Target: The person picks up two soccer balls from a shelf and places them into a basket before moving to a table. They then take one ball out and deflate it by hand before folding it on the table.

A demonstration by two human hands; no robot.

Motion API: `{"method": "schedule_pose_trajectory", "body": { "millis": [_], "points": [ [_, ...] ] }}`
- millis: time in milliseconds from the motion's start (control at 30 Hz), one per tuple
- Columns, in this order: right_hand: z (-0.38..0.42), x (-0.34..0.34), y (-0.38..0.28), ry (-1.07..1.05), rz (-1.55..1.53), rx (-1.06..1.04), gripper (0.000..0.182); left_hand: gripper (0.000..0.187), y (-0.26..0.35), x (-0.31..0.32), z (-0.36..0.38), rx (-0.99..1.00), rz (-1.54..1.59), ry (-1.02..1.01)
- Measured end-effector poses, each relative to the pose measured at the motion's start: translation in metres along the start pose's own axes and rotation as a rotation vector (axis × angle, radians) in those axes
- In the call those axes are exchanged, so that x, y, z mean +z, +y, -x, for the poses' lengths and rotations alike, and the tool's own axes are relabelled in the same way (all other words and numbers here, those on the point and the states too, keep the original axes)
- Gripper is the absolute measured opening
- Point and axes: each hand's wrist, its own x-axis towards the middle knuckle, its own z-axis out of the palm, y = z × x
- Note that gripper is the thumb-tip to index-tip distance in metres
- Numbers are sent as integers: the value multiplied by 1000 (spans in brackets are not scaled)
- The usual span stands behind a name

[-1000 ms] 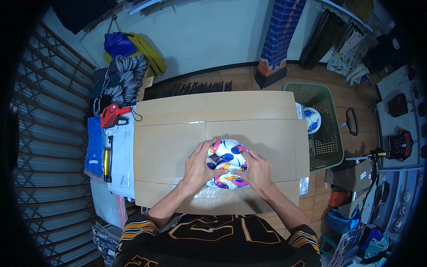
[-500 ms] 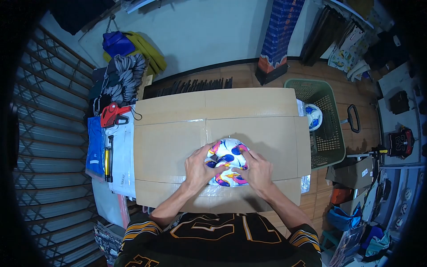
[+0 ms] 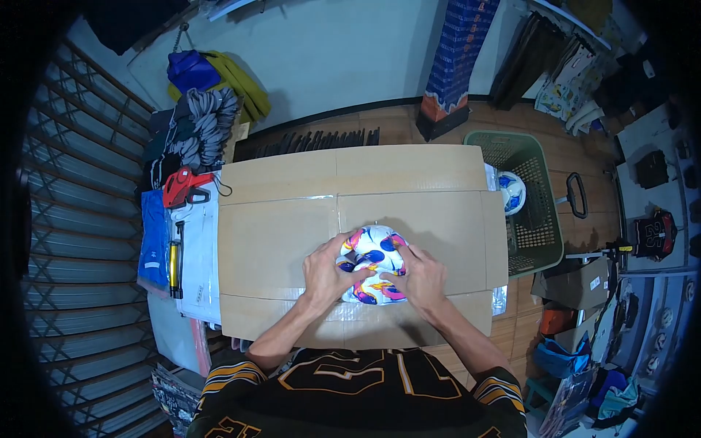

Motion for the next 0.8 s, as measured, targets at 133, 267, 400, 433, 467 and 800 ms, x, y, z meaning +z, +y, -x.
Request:
{"method": "schedule_pose_trajectory", "body": {
  "millis": [133,267,400,433,467,800],
  "points": [
    [-1,0,-1,-9,11,8,69,73,0,-2,-1,-1,-1,-9],
    [-1,3,1,34,10,-2,65,71,1,-3,-1,3,12,-13],
    [-1,2,-2,42,15,24,60,69,2,-5,0,-5,31,-25],
    [-2,2,-2,19,23,32,65,69,2,-5,0,-7,33,-27],
    [-1,2,-1,-4,31,42,70,69,3,-5,1,-11,34,-30],
    [3,-5,-11,8,80,40,87,67,-3,-9,7,27,-9,-34]
  ]
}}
